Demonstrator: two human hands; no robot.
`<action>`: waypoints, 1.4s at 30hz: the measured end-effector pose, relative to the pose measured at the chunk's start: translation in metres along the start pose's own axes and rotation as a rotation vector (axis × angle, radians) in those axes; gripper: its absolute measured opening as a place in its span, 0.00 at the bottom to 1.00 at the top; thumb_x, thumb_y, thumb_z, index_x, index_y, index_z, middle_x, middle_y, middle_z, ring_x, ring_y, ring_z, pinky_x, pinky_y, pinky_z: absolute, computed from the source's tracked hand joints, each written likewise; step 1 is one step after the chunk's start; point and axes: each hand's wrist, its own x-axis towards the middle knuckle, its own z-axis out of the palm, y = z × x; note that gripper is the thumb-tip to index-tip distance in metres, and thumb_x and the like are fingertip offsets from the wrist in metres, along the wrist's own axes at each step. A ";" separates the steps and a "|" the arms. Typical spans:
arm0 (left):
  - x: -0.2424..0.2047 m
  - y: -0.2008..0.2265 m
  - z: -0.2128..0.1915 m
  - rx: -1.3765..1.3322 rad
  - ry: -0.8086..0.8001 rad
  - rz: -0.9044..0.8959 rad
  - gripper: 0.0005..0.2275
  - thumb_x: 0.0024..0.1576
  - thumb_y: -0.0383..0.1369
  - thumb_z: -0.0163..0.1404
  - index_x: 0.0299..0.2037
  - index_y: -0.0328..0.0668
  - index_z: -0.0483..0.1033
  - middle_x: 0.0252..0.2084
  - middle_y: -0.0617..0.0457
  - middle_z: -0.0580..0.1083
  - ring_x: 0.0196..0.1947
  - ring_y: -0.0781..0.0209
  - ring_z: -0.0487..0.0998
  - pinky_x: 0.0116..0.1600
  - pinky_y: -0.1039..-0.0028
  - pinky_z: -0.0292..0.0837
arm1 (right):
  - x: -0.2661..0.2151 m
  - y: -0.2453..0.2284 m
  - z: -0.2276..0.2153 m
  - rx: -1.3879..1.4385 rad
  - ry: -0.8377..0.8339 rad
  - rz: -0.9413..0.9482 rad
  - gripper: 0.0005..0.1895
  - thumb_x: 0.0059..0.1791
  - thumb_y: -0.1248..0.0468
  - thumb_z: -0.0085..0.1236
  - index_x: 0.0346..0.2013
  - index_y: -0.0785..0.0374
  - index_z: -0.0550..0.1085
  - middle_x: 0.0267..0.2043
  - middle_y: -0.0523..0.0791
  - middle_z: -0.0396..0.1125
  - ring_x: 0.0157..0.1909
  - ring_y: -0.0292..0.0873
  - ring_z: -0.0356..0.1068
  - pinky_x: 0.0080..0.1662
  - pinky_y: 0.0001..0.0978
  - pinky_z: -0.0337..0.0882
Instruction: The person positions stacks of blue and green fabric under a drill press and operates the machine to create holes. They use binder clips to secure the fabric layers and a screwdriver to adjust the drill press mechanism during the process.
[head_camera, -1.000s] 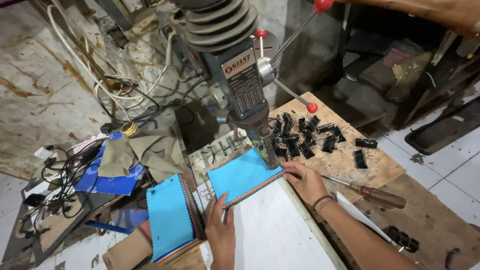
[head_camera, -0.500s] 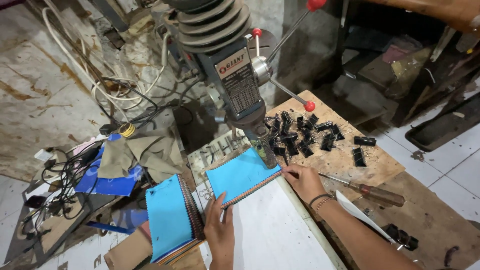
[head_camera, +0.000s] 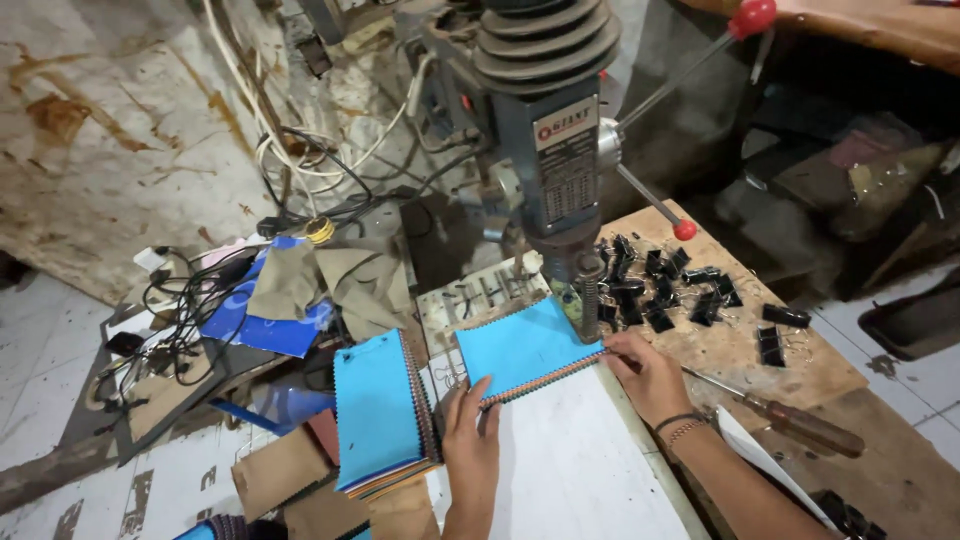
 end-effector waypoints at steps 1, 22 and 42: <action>0.001 0.002 -0.001 -0.001 0.005 -0.001 0.20 0.57 0.29 0.58 0.60 0.61 0.77 0.69 0.51 0.67 0.68 0.52 0.70 0.61 0.59 0.78 | 0.002 0.002 0.001 -0.001 -0.003 -0.005 0.12 0.47 0.65 0.65 0.44 0.53 0.79 0.47 0.42 0.80 0.51 0.39 0.79 0.57 0.32 0.78; 0.002 0.012 -0.009 -0.202 0.027 -0.171 0.15 0.59 0.43 0.53 0.53 0.54 0.84 0.59 0.54 0.72 0.59 0.58 0.78 0.58 0.65 0.83 | 0.002 0.003 -0.001 -0.020 -0.024 -0.041 0.12 0.47 0.65 0.65 0.44 0.55 0.78 0.50 0.42 0.79 0.53 0.38 0.78 0.59 0.30 0.76; 0.002 0.044 -0.032 -0.113 0.013 -0.222 0.24 0.56 0.53 0.54 0.62 0.62 0.74 0.56 0.54 0.67 0.49 0.59 0.79 0.47 0.62 0.79 | 0.003 -0.002 -0.004 -0.161 -0.054 0.046 0.14 0.48 0.59 0.63 0.48 0.48 0.75 0.52 0.41 0.79 0.53 0.41 0.80 0.50 0.35 0.82</action>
